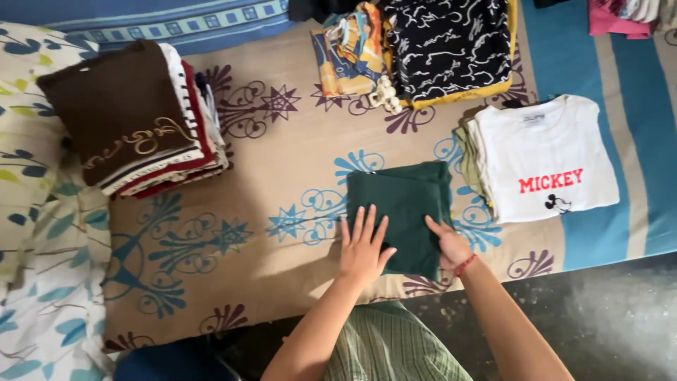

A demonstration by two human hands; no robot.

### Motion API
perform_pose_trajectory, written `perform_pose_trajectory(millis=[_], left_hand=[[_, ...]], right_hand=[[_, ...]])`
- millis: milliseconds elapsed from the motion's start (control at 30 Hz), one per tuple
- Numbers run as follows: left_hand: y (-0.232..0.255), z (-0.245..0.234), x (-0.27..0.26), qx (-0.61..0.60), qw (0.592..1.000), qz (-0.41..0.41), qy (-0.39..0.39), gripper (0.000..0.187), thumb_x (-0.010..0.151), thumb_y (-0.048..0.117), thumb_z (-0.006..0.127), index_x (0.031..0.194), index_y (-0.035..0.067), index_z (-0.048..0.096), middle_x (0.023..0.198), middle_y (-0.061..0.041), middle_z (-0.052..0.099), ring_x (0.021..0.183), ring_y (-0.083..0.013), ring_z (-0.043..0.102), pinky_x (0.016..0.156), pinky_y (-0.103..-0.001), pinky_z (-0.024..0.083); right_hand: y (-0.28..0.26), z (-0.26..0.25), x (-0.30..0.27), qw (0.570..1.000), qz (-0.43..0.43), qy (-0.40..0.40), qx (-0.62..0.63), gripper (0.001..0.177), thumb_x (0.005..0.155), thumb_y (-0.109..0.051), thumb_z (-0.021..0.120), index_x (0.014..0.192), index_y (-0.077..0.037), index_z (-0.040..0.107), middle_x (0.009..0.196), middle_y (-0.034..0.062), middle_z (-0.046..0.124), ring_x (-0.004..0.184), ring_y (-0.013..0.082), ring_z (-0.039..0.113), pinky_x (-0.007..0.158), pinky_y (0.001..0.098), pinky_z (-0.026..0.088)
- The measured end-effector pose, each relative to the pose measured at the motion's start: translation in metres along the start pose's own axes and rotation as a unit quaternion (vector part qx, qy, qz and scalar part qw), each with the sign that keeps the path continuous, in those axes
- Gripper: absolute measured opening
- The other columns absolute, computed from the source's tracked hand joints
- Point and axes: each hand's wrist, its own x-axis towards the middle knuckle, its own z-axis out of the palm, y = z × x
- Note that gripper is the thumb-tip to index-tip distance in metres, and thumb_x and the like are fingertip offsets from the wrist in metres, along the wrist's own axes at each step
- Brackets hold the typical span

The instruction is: Folding t-shirts on a bed and placing them in a closet

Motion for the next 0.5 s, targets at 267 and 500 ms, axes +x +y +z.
perform_pose_trajectory(millis=[267,500], left_hand=[[0.025,0.005,0.028,0.027,0.998,-0.023,0.043,0.076,0.096,0.057,0.056,0.159,0.017,0.04,0.17,-0.018,0.026,0.158,-0.0382,0.017,0.12,-0.07,0.01],[0.024,0.018,0.026,0.02,0.995,-0.058,-0.084,0.081,0.096,0.06,0.052,0.162,0.019,0.029,0.173,-0.016,0.012,0.159,-0.0376,0.006,0.119,-0.074,0.003]], right_hand=[[-0.028,-0.044,0.016,0.997,-0.049,-0.06,-0.017,0.065,0.094,-0.027,0.073,0.15,-0.009,0.046,0.144,0.0242,0.05,0.124,0.0447,0.056,0.095,0.0609,0.053],[0.017,-0.124,0.111,0.957,-0.173,-0.154,-0.174,0.104,0.078,0.014,0.077,0.163,-0.024,0.03,0.12,0.0183,0.069,0.091,0.0268,0.071,0.07,0.0425,0.067]])
